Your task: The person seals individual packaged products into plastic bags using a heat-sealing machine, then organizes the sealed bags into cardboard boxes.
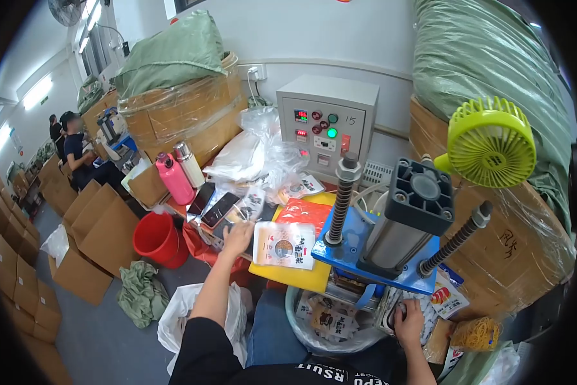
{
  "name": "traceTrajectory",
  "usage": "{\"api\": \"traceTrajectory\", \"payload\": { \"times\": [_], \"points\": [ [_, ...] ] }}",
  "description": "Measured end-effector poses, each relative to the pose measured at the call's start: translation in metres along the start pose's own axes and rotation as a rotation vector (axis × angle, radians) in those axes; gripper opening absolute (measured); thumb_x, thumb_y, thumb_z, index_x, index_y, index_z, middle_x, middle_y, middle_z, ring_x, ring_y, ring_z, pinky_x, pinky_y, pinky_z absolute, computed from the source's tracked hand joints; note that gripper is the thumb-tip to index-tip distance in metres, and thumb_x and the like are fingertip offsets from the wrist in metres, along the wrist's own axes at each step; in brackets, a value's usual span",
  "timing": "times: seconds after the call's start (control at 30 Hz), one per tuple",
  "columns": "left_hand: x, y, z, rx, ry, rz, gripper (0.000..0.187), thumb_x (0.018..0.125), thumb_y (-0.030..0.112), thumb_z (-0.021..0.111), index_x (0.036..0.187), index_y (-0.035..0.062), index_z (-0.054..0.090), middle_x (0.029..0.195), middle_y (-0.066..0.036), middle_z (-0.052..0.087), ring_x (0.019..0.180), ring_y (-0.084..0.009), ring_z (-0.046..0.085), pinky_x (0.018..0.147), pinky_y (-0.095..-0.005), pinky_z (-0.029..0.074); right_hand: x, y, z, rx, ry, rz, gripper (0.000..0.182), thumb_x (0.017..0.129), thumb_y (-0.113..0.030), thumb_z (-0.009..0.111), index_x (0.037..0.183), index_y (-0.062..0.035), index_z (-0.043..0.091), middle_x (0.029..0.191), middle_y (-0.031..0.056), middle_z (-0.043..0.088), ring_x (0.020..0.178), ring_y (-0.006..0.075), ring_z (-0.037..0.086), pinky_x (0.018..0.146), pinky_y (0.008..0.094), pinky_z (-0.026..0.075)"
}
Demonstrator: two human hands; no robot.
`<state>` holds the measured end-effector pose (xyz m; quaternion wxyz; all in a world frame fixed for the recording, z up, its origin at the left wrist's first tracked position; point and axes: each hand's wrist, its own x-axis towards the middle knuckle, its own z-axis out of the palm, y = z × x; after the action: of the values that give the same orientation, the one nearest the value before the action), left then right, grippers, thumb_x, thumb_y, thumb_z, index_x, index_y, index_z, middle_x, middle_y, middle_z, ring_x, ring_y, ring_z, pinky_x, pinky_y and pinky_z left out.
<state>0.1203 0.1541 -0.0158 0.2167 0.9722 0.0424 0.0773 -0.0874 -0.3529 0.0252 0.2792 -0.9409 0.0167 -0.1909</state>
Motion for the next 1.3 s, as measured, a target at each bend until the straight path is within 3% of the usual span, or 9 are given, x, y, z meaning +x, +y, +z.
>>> {"api": "traceTrajectory", "payload": {
  "times": [0.2, 0.27, 0.33, 0.43, 0.57, 0.77, 0.9, 1.0, 1.3],
  "points": [
    [-0.037, 0.013, 0.009, -0.417, 0.156, 0.009, 0.042, 0.099, 0.036, 0.038, 0.115, 0.0044, 0.061, 0.122, -0.014, 0.06, 0.122, -0.0292, 0.051, 0.107, -0.0518, 0.026, 0.0, 0.0, 0.001, -0.001, -0.002, -0.037, 0.019, 0.078, -0.004, 0.064, 0.095, -0.0014, 0.056, 0.092, 0.0208, 0.055, 0.08, 0.0435, 0.056, 0.067, 0.0485, 0.046],
    [-0.05, 0.033, -0.005, -0.693, 0.649, 0.069, 0.032, 0.096, 0.025, 0.048, 0.112, 0.0011, 0.062, 0.126, -0.018, 0.057, 0.121, -0.0318, 0.05, 0.106, -0.0481, 0.028, 0.002, -0.001, 0.0, 0.012, 0.0, -0.033, 0.018, 0.078, -0.004, 0.064, 0.095, -0.0014, 0.056, 0.092, 0.0208, 0.055, 0.08, 0.0435, 0.056, 0.067, 0.0487, 0.045],
    [-0.09, 0.084, -0.026, -0.527, 0.732, 0.14, 0.03, 0.091, 0.019, 0.057, 0.115, 0.002, 0.062, 0.134, -0.018, 0.05, 0.126, -0.0313, 0.046, 0.108, -0.0467, 0.027, 0.0, -0.003, 0.001, -0.003, 0.01, -0.03, 0.017, 0.079, -0.004, 0.063, 0.095, -0.0014, 0.057, 0.093, 0.0207, 0.055, 0.08, 0.0433, 0.056, 0.067, 0.0493, 0.045],
    [-0.138, 0.151, -0.03, 0.05, 0.482, 0.384, 0.05, 0.084, 0.033, 0.064, 0.126, 0.0076, 0.057, 0.143, -0.017, 0.043, 0.135, -0.0302, 0.037, 0.11, -0.0549, 0.019, 0.001, -0.007, -0.003, -0.018, 0.0, -0.033, 0.015, 0.081, -0.003, 0.061, 0.095, -0.0014, 0.056, 0.093, 0.02, 0.055, 0.08, 0.0434, 0.057, 0.067, 0.0497, 0.045],
    [-0.163, 0.149, 0.012, 0.112, 0.128, 0.423, 0.064, 0.075, 0.038, 0.071, 0.132, 0.0134, 0.053, 0.143, -0.011, 0.044, 0.134, -0.0296, 0.038, 0.111, -0.0581, 0.016, -0.002, 0.001, -0.001, 0.065, 0.039, -0.03, 0.014, 0.084, -0.003, 0.056, 0.098, 0.0012, 0.058, 0.096, 0.0205, 0.055, 0.088, 0.0424, 0.056, 0.075, 0.044, 0.046],
    [-0.152, 0.128, 0.01, -0.256, 0.281, 0.512, 0.03, 0.07, -0.003, 0.061, 0.099, 0.0035, 0.067, 0.097, -0.013, 0.064, 0.093, -0.0312, 0.061, 0.082, -0.0394, 0.049, -0.006, 0.018, -0.002, 0.234, 0.138, 0.051, 0.017, 0.084, 0.002, 0.057, 0.101, 0.002, 0.06, 0.102, 0.0202, 0.056, 0.092, 0.0409, 0.055, 0.083, 0.04, 0.045],
    [-0.132, 0.138, 0.004, -0.291, 0.282, 0.466, 0.021, 0.069, -0.002, 0.063, 0.088, 0.0022, 0.068, 0.087, -0.012, 0.063, 0.084, -0.0308, 0.06, 0.074, -0.037, 0.048, -0.007, 0.018, 0.001, 0.708, 0.067, 0.293, 0.019, 0.086, 0.002, 0.058, 0.105, 0.0004, 0.062, 0.089, 0.0057, 0.06, 0.07, 0.0106, 0.058, 0.061, 0.0233, 0.048],
    [-0.154, 0.168, -0.006, -0.452, 0.134, 0.268, 0.026, 0.066, -0.004, 0.062, 0.09, 0.0024, 0.07, 0.075, -0.01, 0.059, 0.073, -0.0265, 0.055, 0.066, -0.0342, 0.044, -0.016, -0.019, -0.017, 1.065, -0.19, 0.421, 0.019, 0.088, -0.003, 0.06, 0.107, -0.0028, 0.063, 0.083, 0.0031, 0.061, 0.064, 0.0066, 0.055, 0.059, 0.0206, 0.044],
    [-0.205, 0.235, -0.022, -0.635, -0.383, 0.512, 0.019, 0.069, 0.003, 0.069, 0.088, 0.0026, 0.072, 0.075, -0.006, 0.064, 0.072, -0.0167, 0.051, 0.062, -0.0287, 0.041, 0.033, -0.08, -0.063, 0.417, -0.506, -0.404, 0.022, 0.086, -0.006, 0.062, 0.108, -0.0012, 0.064, 0.095, 0.0152, 0.066, 0.088, 0.0314, 0.062, 0.075, 0.0381, 0.05]
  ]
}}
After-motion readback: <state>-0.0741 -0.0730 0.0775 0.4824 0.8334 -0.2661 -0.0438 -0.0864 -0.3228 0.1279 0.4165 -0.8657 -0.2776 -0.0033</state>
